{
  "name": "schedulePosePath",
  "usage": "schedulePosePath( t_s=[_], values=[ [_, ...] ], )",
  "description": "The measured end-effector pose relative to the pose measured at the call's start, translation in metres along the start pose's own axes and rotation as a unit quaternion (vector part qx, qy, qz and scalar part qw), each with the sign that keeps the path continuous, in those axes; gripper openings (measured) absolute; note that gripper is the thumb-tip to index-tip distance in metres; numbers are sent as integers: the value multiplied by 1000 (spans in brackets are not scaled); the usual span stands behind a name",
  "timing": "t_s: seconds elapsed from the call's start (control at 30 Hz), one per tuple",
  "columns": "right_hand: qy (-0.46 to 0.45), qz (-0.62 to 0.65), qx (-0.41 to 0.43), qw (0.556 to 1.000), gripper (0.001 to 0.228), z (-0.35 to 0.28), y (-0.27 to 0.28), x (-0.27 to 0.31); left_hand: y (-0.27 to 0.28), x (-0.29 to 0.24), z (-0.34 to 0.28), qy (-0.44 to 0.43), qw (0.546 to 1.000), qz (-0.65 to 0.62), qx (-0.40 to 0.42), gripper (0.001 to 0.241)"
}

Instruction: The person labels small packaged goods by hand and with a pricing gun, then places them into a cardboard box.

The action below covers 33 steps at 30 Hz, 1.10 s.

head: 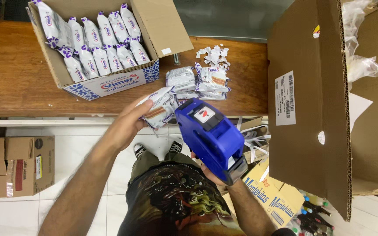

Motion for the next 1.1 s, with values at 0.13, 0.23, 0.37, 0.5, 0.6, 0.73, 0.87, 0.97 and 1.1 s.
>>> schedulePosePath(
  t_s=[0.13,0.23,0.37,0.5,0.6,0.73,0.87,0.97,1.1],
  values=[
    [-12,-3,6,1000,51,13,-17,1,5,6,6,-7,999,-27,24,65],
    [-22,-5,5,1000,48,22,-25,2,16,5,7,-1,999,-25,30,63],
    [-36,-13,2,999,44,17,-31,9,24,-12,-3,-18,998,-44,43,61],
    [-49,-16,1,999,41,15,-44,14,43,-6,3,-23,996,-67,46,61],
    [-55,-21,0,998,38,14,-49,17,74,-2,22,-48,993,-79,67,63],
    [-71,-23,1,997,35,12,-55,19,81,-32,14,-58,982,-174,54,67],
    [-92,-23,-3,996,32,16,-62,18,77,-60,6,3,972,-219,89,74],
    [-50,28,-8,998,37,27,-62,24,86,-63,11,31,992,-114,-52,76],
    [-68,43,-34,996,31,33,-63,31,103,-98,19,-59,995,-22,-71,48]
  ],
)
Point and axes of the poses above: each hand's wrist, its own z-axis towards the middle knuckle, its own y-axis out of the back of the hand, x = y × z, the point moved 2 cm from there along z, towards the middle knuckle, and after that the axes turned 1 degree about x, right-handed, at the moved point
